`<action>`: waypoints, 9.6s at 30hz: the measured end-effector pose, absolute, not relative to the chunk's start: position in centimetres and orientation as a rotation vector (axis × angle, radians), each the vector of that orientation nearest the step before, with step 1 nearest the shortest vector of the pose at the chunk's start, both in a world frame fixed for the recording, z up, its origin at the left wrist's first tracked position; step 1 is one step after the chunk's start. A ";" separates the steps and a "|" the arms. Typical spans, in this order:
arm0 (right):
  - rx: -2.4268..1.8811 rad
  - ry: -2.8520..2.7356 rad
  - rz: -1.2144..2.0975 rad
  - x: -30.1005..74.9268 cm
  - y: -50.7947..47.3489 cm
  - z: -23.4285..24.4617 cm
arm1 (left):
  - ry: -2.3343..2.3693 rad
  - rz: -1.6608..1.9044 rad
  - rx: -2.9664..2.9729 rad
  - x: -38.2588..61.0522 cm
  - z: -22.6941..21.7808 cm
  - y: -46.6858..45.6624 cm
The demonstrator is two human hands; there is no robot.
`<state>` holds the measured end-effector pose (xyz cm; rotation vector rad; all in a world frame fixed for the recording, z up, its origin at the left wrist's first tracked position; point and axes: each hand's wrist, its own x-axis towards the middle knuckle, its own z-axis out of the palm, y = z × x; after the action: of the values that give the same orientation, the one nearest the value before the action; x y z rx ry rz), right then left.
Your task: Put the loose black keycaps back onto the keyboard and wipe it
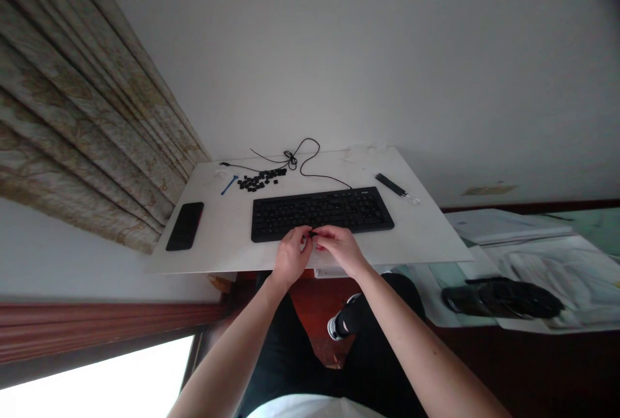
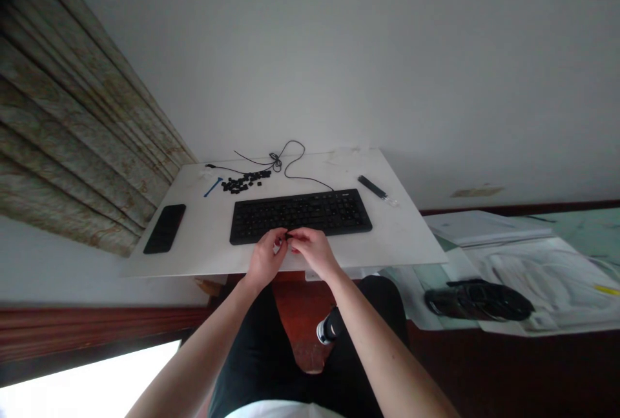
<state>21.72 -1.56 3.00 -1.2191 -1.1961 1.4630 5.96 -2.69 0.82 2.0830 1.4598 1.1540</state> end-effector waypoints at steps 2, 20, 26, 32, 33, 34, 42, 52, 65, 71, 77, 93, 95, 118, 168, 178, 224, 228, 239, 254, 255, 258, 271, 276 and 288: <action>-1.221 -1.205 1.455 21.6 -1.4 3.2 | 1.521 1.129 2.185 4.7 1.1 -2.3; -1.243 -2.205 0.934 17.7 13.4 4.7 | 1.769 1.098 2.374 -0.8 -0.5 0.3; -1.260 -2.422 0.990 16.5 16.7 4.3 | 1.760 1.081 2.330 -1.1 -0.8 0.5; -1.304 -2.506 1.055 16.0 17.1 4.9 | 1.778 1.057 2.351 -1.1 -0.8 0.7; -1.322 -2.523 1.055 15.8 17.0 5.1 | 1.788 1.045 2.363 -1.1 -0.7 0.7; -1.348 -2.547 1.052 15.7 16.9 5.3 | 1.800 1.031 2.373 -1.1 -0.7 0.7; -1.605 -2.660 0.945 15.0 16.6 6.7 | 1.870 0.920 2.399 -1.0 -0.4 0.5; -1.740 -2.646 0.960 14.8 17.4 6.3 | 1.866 0.884 2.425 -0.9 -0.4 0.5; -1.781 -2.686 0.811 14.3 16.0 7.1 | 1.839 0.854 2.490 0.5 -0.1 0.5; -1.584 -2.412 0.713 16.5 14.6 6.8 | 1.807 0.908 2.488 0.0 -0.4 0.4; -1.593 -1.961 0.250 26.1 11.9 5.0 | 1.811 0.931 2.488 -0.1 -0.9 0.6; -1.650 -1.981 -0.220 31.4 4.0 -0.7 | 1.825 1.089 2.293 -2.4 1.0 4.3; -1.655 -2.007 -0.216 31.5 4.2 -0.6 | 1.913 1.081 2.193 -4.0 1.8 7.1; -1.611 -2.091 -0.107 31.2 4.8 0.2 | 1.903 0.520 2.261 -5.7 3.0 15.8; -1.252 -1.506 0.914 25.4 -2.6 2.3 | 1.047 1.237 1.052 10.6 2.1 -3.5; -1.489 -1.288 1.180 30.0 3.1 3.2 | 1.827 1.217 2.144 0.0 1.1 -0.2; -2.082 -1.770 1.231 29.4 13.2 5.6 | 1.927 1.133 2.140 -2.0 -0.4 1.3; -2.075 -1.782 1.270 29.4 13.6 5.8 | 1.930 1.128 2.135 -2.0 -0.4 1.3; -2.123 -1.890 1.270 29.0 14.2 6.8 | 1.919 1.158 2.094 -1.9 -0.3 1.2; -2.261 -2.386 0.971 28.3 17.0 7.0 | 1.936 1.082 2.102 -1.4 -0.1 1.5; -2.274 -2.396 0.961 28.1 17.2 6.9 | 1.935 1.084 2.103 -1.4 -0.1 1.5; -2.284 -2.425 0.968 27.8 17.4 6.7 | 1.940 1.084 2.102 -1.4 0.0 1.5; -1.974 -2.059 0.681 30.8 11.2 5.1 | 1.926 1.075 2.135 -1.7 -0.1 1.2; -1.922 -1.699 0.225 32.7 7.4 2.7 | 1.930 1.064 2.121 -1.7 -0.1 1.2; -1.688 -1.794 -0.256 33.4 4.4 -0.9 | 1.972 1.233 1.945 -4.5 0.0 4.6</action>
<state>33.39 4.40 -0.88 -1.6880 -1.7936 -0.2564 -4.54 4.60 -0.04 1.9450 1.9720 1.2328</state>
